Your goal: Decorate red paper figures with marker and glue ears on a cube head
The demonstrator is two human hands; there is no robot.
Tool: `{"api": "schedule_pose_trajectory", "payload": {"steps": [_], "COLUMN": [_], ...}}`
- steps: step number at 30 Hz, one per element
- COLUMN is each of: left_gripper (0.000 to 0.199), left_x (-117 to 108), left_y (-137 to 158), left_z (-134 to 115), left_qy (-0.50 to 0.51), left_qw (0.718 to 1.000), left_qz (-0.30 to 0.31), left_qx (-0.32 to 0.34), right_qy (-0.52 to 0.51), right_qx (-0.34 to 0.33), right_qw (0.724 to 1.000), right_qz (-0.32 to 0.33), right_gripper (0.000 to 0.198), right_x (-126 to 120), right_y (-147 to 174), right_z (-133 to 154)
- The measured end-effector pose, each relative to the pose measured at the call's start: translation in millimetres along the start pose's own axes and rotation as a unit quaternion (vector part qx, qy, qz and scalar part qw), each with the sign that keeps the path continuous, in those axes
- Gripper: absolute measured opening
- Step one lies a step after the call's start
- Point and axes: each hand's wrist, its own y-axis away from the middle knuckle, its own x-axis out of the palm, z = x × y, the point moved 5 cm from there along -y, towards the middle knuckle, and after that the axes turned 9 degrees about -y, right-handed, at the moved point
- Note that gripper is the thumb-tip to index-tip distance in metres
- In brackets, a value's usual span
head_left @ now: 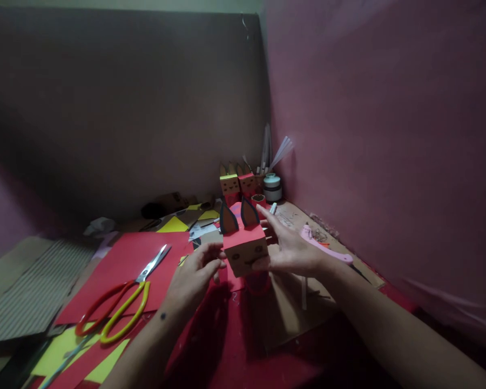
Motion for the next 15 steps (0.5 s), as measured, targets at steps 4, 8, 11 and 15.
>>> {"api": "schedule_pose_trajectory", "payload": {"steps": [4, 8, 11, 15], "left_gripper": [0.043, 0.049, 0.055, 0.061], "left_x": [11.5, 21.6, 23.4, 24.2], "left_y": [6.8, 17.7, 21.6, 22.6], "left_z": [-8.6, -20.8, -24.7, -26.7], "left_qy": [0.009, -0.019, -0.044, -0.020], "left_qw": [0.999, 0.998, 0.997, 0.995], "left_qz": [0.023, 0.045, 0.044, 0.044], "left_qx": [0.033, 0.044, 0.052, 0.082], "right_qy": [-0.083, -0.129, -0.167, -0.184], "right_qx": [0.010, 0.016, 0.015, -0.009], "right_qw": [0.995, 0.990, 0.985, 0.982], "right_qz": [0.053, 0.048, 0.045, 0.050], "right_gripper": [0.124, 0.109, 0.092, 0.075], "right_x": [6.4, 6.3, 6.4, 6.4], "right_y": [-0.5, -0.6, -1.7, -4.2], "right_z": [-8.2, -13.1, -15.2, -17.2]}}
